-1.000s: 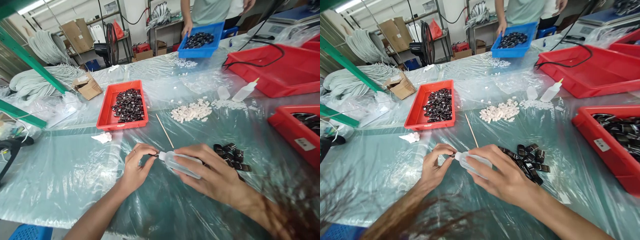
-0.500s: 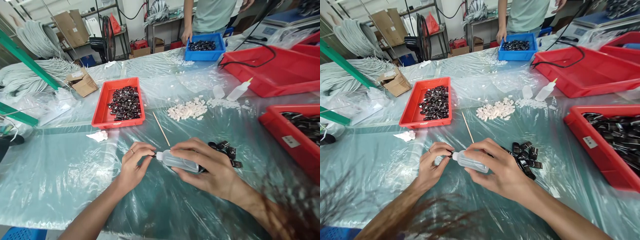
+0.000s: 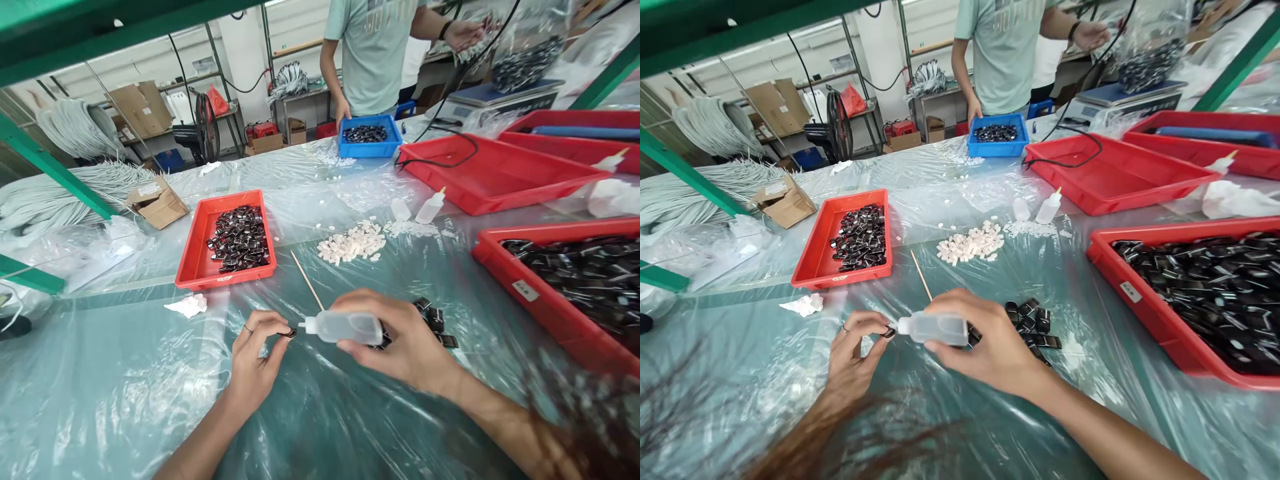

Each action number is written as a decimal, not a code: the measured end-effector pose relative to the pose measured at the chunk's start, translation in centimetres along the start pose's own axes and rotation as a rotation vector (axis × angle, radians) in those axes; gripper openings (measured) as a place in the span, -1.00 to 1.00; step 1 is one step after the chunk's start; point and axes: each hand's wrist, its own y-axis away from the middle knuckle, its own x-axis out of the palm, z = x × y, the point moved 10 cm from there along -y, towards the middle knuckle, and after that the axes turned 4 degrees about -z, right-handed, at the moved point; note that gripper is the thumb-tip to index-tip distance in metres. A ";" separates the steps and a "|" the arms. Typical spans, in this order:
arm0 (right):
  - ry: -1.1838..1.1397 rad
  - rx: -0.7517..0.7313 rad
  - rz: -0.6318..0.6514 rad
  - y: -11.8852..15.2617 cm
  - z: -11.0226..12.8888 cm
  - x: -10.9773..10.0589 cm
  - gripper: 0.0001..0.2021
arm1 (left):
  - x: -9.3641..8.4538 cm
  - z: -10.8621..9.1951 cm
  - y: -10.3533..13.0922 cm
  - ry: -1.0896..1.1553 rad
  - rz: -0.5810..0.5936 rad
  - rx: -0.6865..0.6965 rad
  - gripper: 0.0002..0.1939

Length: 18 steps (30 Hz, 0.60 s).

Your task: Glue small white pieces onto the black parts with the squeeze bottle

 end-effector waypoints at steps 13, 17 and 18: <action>0.040 0.195 0.016 0.6 -9.1 2.9 -0.69 | 0.7 1.5 0.8 0.128 -0.018 -0.163 -0.88; 0.160 0.128 0.070 0.5 -8.0 3.5 -0.65 | 1.0 1.9 1.1 0.197 -0.018 -0.206 -0.88; 0.188 0.110 0.079 0.4 -7.6 3.5 -0.64 | 1.1 2.0 1.2 0.194 -0.020 -0.204 -0.88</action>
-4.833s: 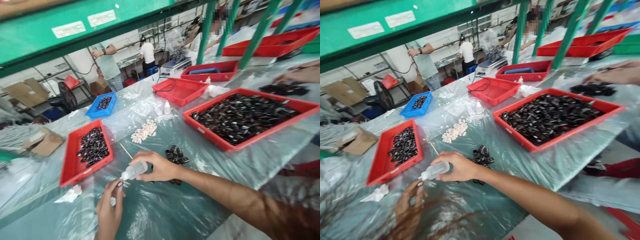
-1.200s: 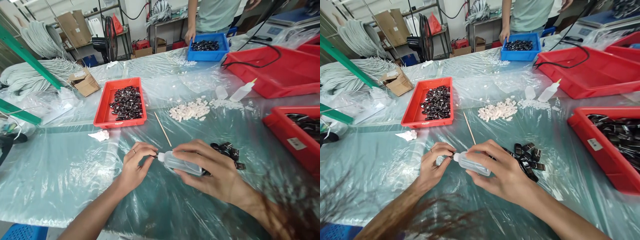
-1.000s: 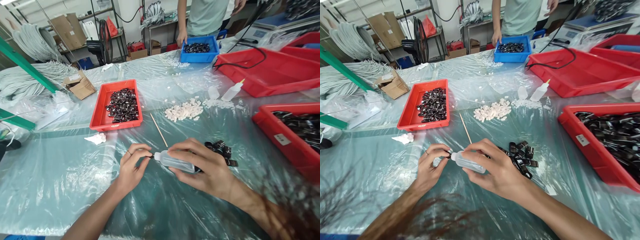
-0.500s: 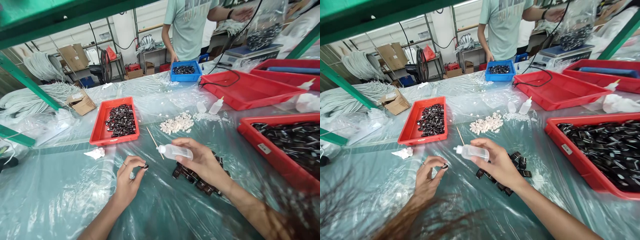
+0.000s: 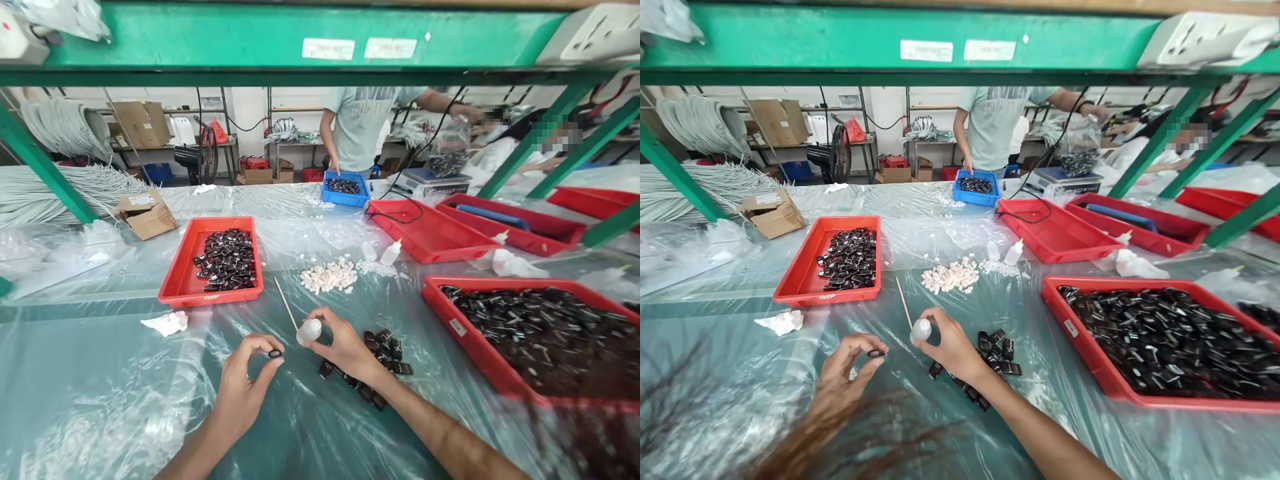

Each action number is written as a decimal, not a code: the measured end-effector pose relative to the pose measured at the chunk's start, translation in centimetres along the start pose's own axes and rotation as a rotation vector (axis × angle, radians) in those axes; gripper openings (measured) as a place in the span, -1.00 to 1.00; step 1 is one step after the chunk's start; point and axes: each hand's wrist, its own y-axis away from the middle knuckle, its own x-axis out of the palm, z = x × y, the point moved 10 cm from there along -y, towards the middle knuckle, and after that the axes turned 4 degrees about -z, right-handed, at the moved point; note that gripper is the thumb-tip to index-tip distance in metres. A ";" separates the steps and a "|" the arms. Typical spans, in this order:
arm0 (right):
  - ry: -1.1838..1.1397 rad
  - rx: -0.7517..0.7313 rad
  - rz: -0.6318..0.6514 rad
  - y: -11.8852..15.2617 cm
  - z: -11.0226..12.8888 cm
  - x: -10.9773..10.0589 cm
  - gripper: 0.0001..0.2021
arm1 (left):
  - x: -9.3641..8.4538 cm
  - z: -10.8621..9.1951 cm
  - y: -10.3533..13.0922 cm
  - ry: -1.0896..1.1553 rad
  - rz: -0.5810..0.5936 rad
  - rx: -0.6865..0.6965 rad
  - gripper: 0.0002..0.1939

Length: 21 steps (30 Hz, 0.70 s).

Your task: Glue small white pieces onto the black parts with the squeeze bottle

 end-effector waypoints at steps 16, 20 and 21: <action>0.313 0.002 -0.187 -1.4 -3.5 -4.6 -0.63 | -0.4 -0.6 -0.6 -0.062 -0.012 0.044 -0.93; 0.428 -0.128 -0.225 -0.3 0.2 -4.5 -0.53 | -0.2 0.2 -0.3 -0.059 0.017 -0.009 -0.94; 0.455 -0.218 -0.174 0.2 1.9 -3.4 -0.57 | -0.2 0.2 -0.3 -0.056 0.015 -0.004 -0.94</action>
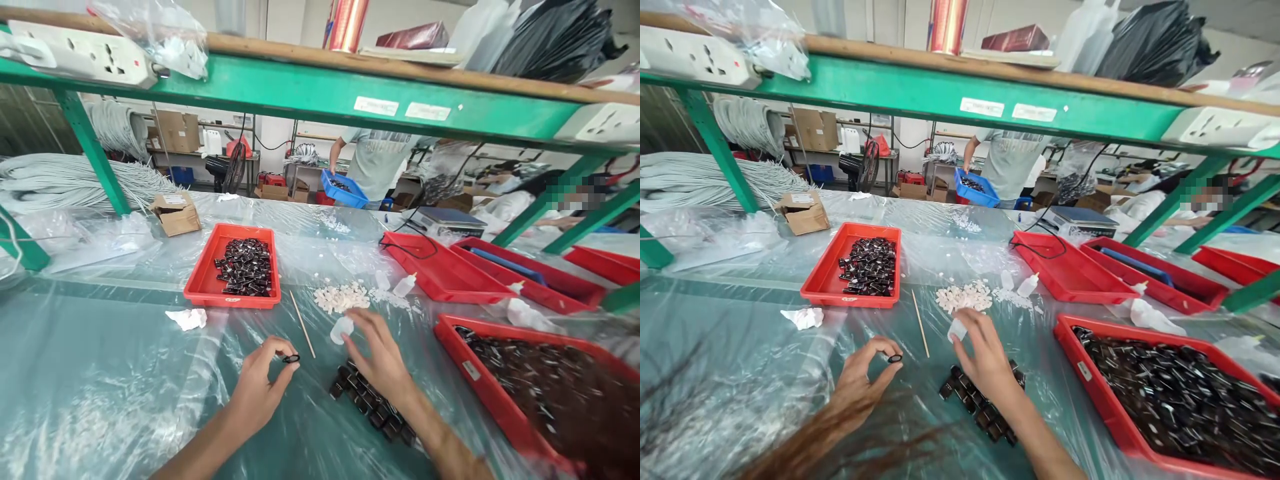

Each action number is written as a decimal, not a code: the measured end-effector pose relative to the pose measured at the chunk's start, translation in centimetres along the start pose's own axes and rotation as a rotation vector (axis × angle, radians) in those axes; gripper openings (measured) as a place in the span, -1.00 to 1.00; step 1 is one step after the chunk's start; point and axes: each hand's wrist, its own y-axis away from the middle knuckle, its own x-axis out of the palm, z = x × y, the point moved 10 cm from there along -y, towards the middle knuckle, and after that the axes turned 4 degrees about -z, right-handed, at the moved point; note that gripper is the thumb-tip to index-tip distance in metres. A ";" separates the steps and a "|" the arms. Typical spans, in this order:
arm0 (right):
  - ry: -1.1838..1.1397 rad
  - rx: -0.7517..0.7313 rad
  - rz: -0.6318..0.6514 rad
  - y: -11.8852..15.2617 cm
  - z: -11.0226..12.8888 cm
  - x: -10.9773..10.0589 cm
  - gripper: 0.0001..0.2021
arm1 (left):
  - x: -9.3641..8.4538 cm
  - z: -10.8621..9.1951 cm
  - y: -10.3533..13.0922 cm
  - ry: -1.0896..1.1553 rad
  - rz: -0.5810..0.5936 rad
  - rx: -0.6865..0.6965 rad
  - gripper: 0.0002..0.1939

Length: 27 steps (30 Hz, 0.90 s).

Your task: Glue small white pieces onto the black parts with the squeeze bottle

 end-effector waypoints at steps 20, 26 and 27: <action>0.020 -0.631 0.073 -0.6 12.4 4.6 -0.59 | -2.6 0.2 -1.2 0.045 -0.139 0.046 -0.77; -0.163 -0.404 -0.086 -1.0 10.2 -1.9 -0.70 | -4.9 0.1 -2.2 -0.023 -0.209 0.101 -0.91; -0.206 -0.327 -0.130 -1.0 9.2 -3.1 -0.68 | -5.0 0.3 -2.3 -0.028 -0.204 0.099 -0.92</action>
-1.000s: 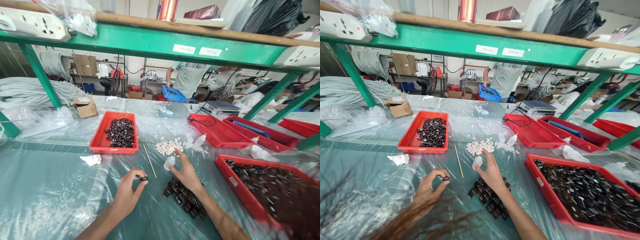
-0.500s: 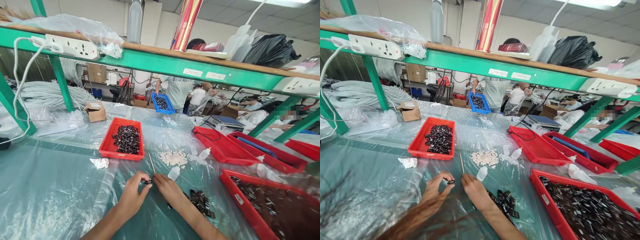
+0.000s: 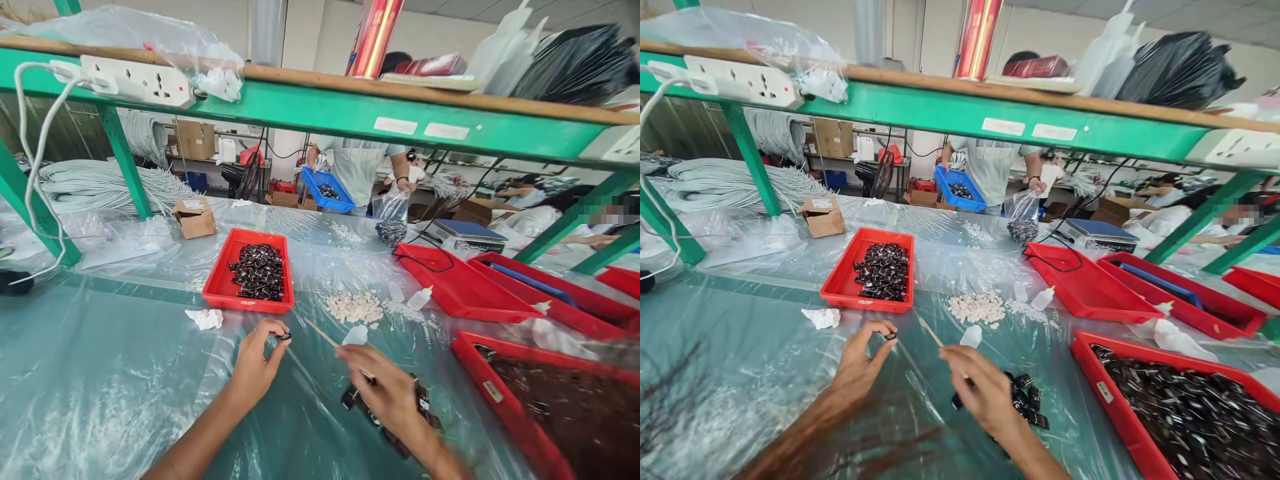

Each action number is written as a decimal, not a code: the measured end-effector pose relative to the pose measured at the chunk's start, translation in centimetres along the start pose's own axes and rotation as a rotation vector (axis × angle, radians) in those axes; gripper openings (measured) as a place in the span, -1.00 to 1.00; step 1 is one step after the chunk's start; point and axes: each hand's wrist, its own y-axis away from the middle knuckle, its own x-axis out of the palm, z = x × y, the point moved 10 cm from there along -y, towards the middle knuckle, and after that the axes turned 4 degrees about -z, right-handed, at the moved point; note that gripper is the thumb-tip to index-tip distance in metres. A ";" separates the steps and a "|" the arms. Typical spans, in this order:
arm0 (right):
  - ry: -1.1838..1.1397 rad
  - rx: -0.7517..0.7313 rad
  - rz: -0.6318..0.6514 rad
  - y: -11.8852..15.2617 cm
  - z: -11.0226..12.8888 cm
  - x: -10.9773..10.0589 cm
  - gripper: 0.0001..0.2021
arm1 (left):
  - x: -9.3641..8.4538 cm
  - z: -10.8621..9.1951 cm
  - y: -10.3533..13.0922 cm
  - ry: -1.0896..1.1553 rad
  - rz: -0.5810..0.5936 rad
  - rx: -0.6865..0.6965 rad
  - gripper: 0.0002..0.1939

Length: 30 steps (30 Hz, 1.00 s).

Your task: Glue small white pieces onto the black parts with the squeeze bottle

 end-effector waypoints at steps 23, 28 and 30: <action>-0.379 0.248 -0.284 0.5 1.0 -5.8 -0.65 | 2.2 0.0 1.0 -0.060 0.165 -0.078 -0.94; -0.346 0.131 -0.167 0.9 2.9 -5.9 -0.67 | 2.7 0.5 1.4 -0.033 0.191 -0.159 -0.95; -0.350 0.139 -0.141 1.0 3.0 -5.7 -0.70 | 2.8 0.7 1.6 -0.034 0.192 -0.166 -0.95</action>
